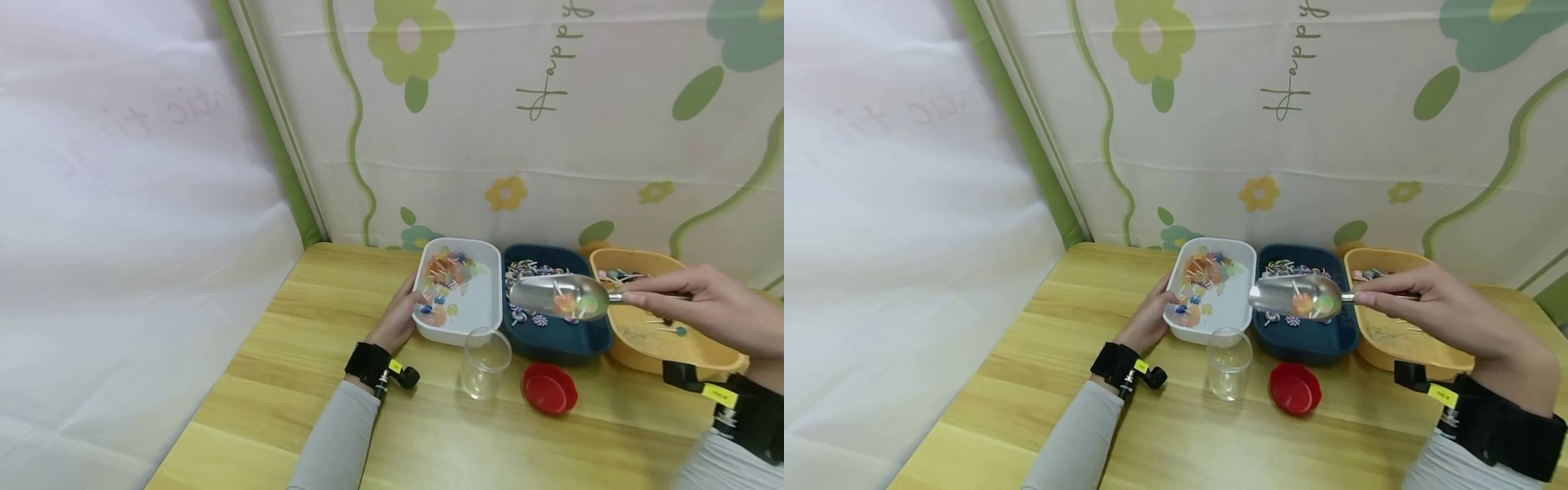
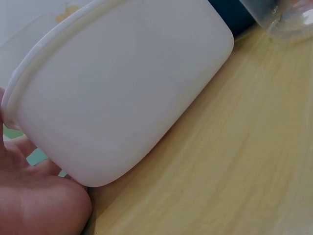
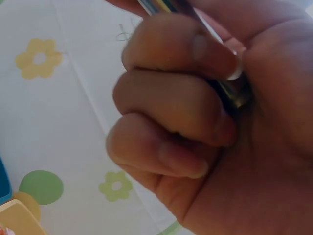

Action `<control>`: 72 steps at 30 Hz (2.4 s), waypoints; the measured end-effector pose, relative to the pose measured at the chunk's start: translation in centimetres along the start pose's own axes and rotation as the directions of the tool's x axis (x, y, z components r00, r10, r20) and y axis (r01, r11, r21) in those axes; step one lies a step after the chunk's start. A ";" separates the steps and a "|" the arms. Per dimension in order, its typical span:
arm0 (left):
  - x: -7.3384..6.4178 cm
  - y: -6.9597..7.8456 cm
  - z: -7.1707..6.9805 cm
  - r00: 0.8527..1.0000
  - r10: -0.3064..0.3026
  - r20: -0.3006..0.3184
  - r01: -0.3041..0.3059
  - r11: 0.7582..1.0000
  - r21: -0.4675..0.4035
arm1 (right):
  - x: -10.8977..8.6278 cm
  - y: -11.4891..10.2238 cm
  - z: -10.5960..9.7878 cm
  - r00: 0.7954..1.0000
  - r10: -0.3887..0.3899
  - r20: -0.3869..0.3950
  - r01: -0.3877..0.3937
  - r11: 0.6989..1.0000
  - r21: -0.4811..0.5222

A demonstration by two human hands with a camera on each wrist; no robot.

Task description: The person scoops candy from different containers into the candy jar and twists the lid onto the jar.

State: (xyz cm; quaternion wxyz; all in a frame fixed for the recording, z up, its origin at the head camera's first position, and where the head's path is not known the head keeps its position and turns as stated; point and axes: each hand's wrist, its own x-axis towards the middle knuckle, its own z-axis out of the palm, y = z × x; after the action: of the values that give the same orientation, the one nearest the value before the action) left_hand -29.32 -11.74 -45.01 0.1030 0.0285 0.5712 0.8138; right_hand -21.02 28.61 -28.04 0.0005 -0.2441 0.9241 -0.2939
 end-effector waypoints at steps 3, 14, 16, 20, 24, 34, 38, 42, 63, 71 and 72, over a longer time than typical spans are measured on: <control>0.0 0.0 -0.1 1.000 -0.007 -0.005 0.007 1.000 0.002 | -0.2 -0.6 -0.1 0.996 0.019 0.084 -0.018 1.000 -0.018; -0.4 0.2 -0.1 0.999 -0.027 -0.016 0.028 0.999 0.016 | -0.1 -2.5 0.6 0.980 -0.054 0.193 0.054 0.999 0.005; -0.3 0.2 -0.1 1.000 -0.025 -0.015 0.025 1.000 0.014 | 0.0 -2.5 0.6 0.980 -0.038 0.194 0.039 0.999 -0.003; -0.2 0.2 -0.2 1.000 -0.015 -0.019 0.016 1.000 0.009 | 0.1 -2.5 0.6 0.982 -0.032 0.185 0.037 0.999 -0.024; 0.0 0.1 -0.2 0.999 -0.023 -0.025 0.024 1.000 0.005 | 0.1 -2.6 0.6 0.981 -0.038 0.188 0.044 0.999 -0.028; -0.1 0.1 -0.2 1.000 -0.017 -0.015 0.017 1.000 -0.011 | 0.8 -2.5 0.8 0.993 0.017 0.118 -0.005 0.995 -0.099; 0.0 0.2 0.0 1.000 -0.015 -0.015 0.015 1.000 -0.012 | 2.5 -2.6 1.8 0.996 -0.076 0.050 0.082 0.986 -0.143; -0.1 0.0 0.0 0.999 -0.029 -0.028 0.029 1.000 -0.002 | 4.7 -3.2 4.0 0.985 -0.164 0.061 0.172 0.973 -0.155; 0.3 0.4 0.1 0.997 -0.055 -0.051 0.056 0.998 0.004 | 9.9 -6.5 10.8 0.988 -0.060 0.143 0.100 0.952 -0.289; 0.4 0.1 0.3 1.000 0.014 -0.012 -0.014 1.000 -0.014 | 11.1 -6.0 13.5 0.975 -0.103 0.195 0.140 0.972 -0.187; 0.4 0.1 0.2 1.000 0.023 -0.007 -0.023 1.000 -0.014 | 11.2 -5.9 13.9 0.974 -0.108 0.197 0.143 0.974 -0.177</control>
State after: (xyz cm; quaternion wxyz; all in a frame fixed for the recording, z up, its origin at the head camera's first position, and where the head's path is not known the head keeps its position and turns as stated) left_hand -29.65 -11.47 -44.86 0.0919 0.0313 0.5654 0.8191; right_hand -26.25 11.85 -34.72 0.0451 -0.3276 0.9265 -0.1798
